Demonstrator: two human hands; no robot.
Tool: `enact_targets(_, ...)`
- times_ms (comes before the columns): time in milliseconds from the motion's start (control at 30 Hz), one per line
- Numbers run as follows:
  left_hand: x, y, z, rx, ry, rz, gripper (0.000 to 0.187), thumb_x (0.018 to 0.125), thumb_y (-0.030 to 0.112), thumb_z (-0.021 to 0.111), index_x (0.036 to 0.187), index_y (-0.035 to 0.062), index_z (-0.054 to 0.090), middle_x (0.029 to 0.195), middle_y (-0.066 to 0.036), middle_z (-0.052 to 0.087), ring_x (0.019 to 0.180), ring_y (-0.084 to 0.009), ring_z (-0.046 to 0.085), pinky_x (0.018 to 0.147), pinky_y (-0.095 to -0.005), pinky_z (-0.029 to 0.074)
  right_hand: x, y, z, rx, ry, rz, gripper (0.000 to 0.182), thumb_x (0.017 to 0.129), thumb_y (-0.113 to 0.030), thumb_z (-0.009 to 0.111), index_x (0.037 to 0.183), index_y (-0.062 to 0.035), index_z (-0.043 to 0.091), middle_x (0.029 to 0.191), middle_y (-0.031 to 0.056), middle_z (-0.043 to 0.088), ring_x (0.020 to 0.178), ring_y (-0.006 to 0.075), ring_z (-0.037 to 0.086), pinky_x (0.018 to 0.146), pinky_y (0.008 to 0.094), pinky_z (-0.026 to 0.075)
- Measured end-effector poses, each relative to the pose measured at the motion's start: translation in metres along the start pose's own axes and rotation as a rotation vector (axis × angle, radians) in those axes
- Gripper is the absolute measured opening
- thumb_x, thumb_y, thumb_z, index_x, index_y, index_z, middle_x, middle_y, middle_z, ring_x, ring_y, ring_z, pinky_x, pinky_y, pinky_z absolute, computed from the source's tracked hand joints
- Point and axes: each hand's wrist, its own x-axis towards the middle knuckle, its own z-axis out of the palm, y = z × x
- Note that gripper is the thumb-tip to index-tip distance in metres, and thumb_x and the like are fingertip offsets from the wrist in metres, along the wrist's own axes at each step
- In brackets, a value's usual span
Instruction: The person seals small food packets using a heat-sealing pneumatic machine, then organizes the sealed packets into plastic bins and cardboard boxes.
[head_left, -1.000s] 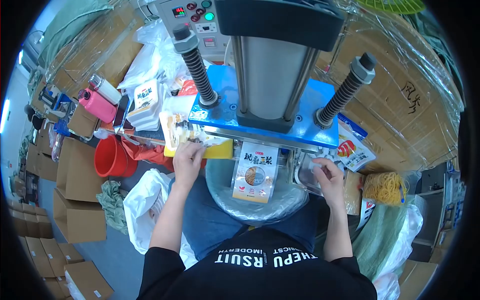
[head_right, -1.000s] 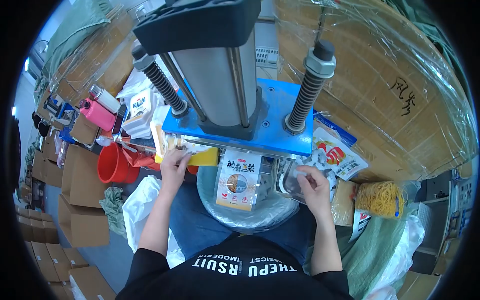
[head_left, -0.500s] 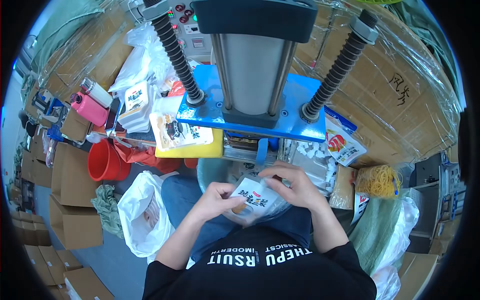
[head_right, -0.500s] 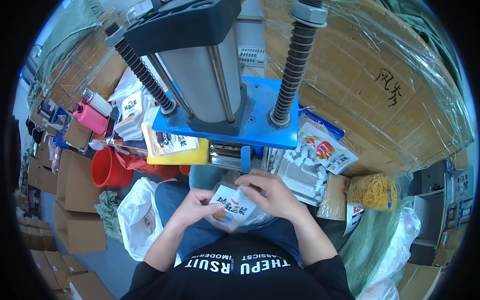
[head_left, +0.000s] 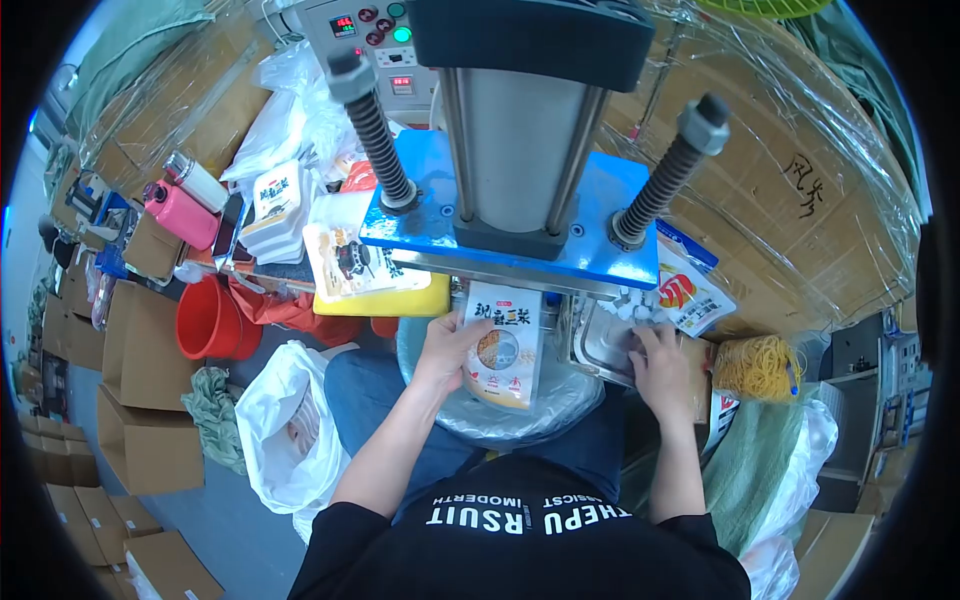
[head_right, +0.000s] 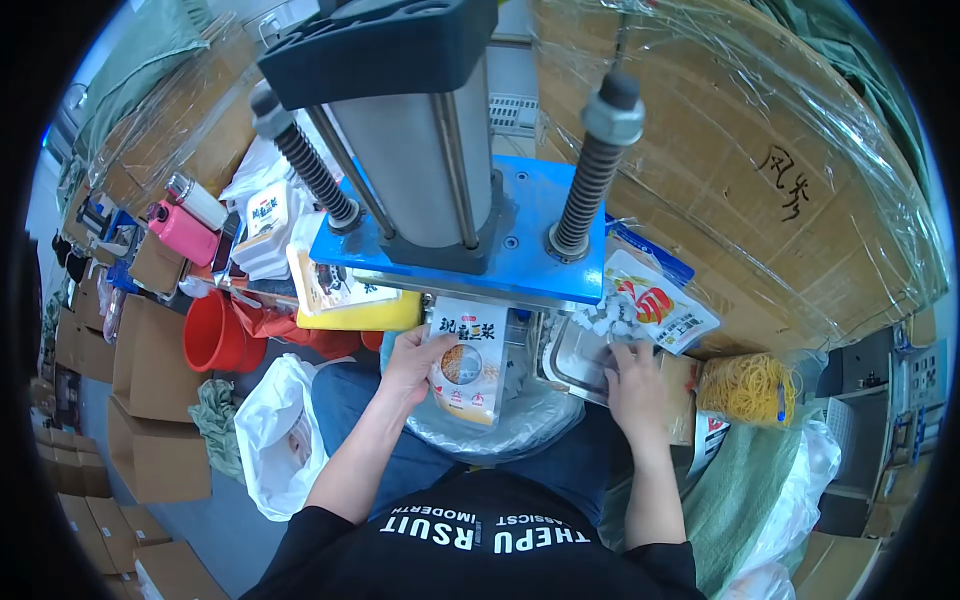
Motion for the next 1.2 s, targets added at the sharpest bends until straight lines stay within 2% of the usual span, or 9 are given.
enact_targets(200,0.002,0.035,-0.034,0.472,-0.058,0.077,0.016,0.087,0.011,0.067,0.099,-0.0002,0.067,0.083,-0.004,0.066,0.065,-0.0081,0.059,0.062,-0.0234,0.049,0.016,-0.023,-0.004,0.163,0.148,-0.057,0.026,0.079,-0.005,0.064,0.105,-0.0075,0.061,0.102,0.0143,0.055,0.082,0.0346,0.061,0.072,0.0432,0.049)
enact_targets(267,0.003,0.059,-0.059,1.187,0.429,0.968,0.040,0.083,0.014,0.070,0.120,0.0029,0.059,0.106,-0.009,0.064,0.086,-0.0183,0.060,0.076,-0.0325,0.049,0.016,-0.016,-0.008,0.155,0.160,-0.068,0.029,0.077,-0.002,0.066,0.106,-0.0071,0.061,0.101,0.0148,0.055,0.080,0.0351,0.061,0.071,0.0423,0.048)
enact_targets(333,-0.017,0.094,-0.057,1.513,0.622,1.233,0.051,0.078,0.012,0.070,0.125,0.0027,0.054,0.124,-0.015,0.058,0.107,-0.0297,0.056,0.090,-0.0382,0.044,0.009,-0.012,-0.006,-0.009,0.059,-0.068,0.030,0.076,0.001,0.066,0.105,-0.0060,0.061,0.102,0.0147,0.054,0.082,0.0357,0.061,0.072,0.0418,0.048)
enact_targets(433,-0.025,0.057,-0.092,1.837,0.285,1.036,0.056,0.070,0.008,0.072,0.123,0.0079,0.057,0.126,-0.012,0.058,0.118,-0.0319,0.051,0.098,-0.0378,0.039,0.004,-0.012,0.009,0.162,0.037,-0.059,0.029,0.075,0.001,0.066,0.103,-0.0052,0.061,0.103,0.0146,0.054,0.086,0.0368,0.060,0.073,0.0424,0.048)
enact_targets(700,-0.006,0.072,-0.089,1.394,0.363,1.125,0.022,0.067,-0.001,0.066,0.088,0.0055,0.068,0.088,-0.008,0.063,0.087,-0.0274,0.057,0.078,-0.0366,0.045,0.019,-0.009,0.022,0.177,0.139,-0.259,0.023,0.079,0.004,0.060,0.100,-0.0028,0.061,0.097,0.0170,0.056,0.085,0.0418,0.058,0.075,0.0452,0.049)
enact_targets(800,0.000,0.070,-0.079,1.465,0.396,1.224,0.013,0.071,0.000,0.068,0.083,0.0046,0.067,0.081,-0.008,0.060,0.081,-0.0267,0.057,0.073,-0.0368,0.046,0.022,0.003,0.032,0.323,0.283,-0.202,0.022,0.081,0.003,0.062,0.102,-0.0019,0.062,0.087,0.0127,0.061,0.074,0.0321,0.062,0.069,0.0390,0.050)
enact_targets(900,-0.001,0.066,-0.081,1.511,0.349,1.160,0.009,0.072,0.002,0.067,0.081,0.0049,0.065,0.080,-0.008,0.059,0.080,-0.0282,0.055,0.069,-0.0389,0.044,0.016,-0.005,0.028,0.932,0.050,0.101,0.017,0.084,0.000,0.063,0.102,-0.0014,0.065,0.079,-0.0002,0.062,0.065,0.0040,0.053,0.059,0.0187,0.042)
enact_targets(1067,-0.036,0.049,-0.051,1.244,0.272,0.803,0.012,0.066,0.001,0.070,0.077,0.0018,0.064,0.072,-0.007,0.057,0.076,-0.0231,0.053,0.064,-0.0343,0.042,-0.002,-0.042,0.017,1.136,-0.261,0.046,0.014,0.086,-0.002,0.063,0.100,-0.0019,0.067,0.085,0.0014,0.065,0.068,0.0051,0.056,0.060,0.0194,0.044)
enact_targets(1200,-0.060,0.038,-0.010,1.218,0.036,0.806,0.020,0.062,0.001,0.071,0.081,0.0013,0.066,0.071,-0.007,0.057,0.073,-0.0215,0.051,0.065,-0.0305,0.041,0.023,-0.073,-0.015,0.708,-0.178,-0.576,0.017,0.085,-0.002,0.063,0.102,0.0000,0.066,0.093,0.0096,0.065,0.078,0.0178,0.061,0.066,0.0278,0.048)
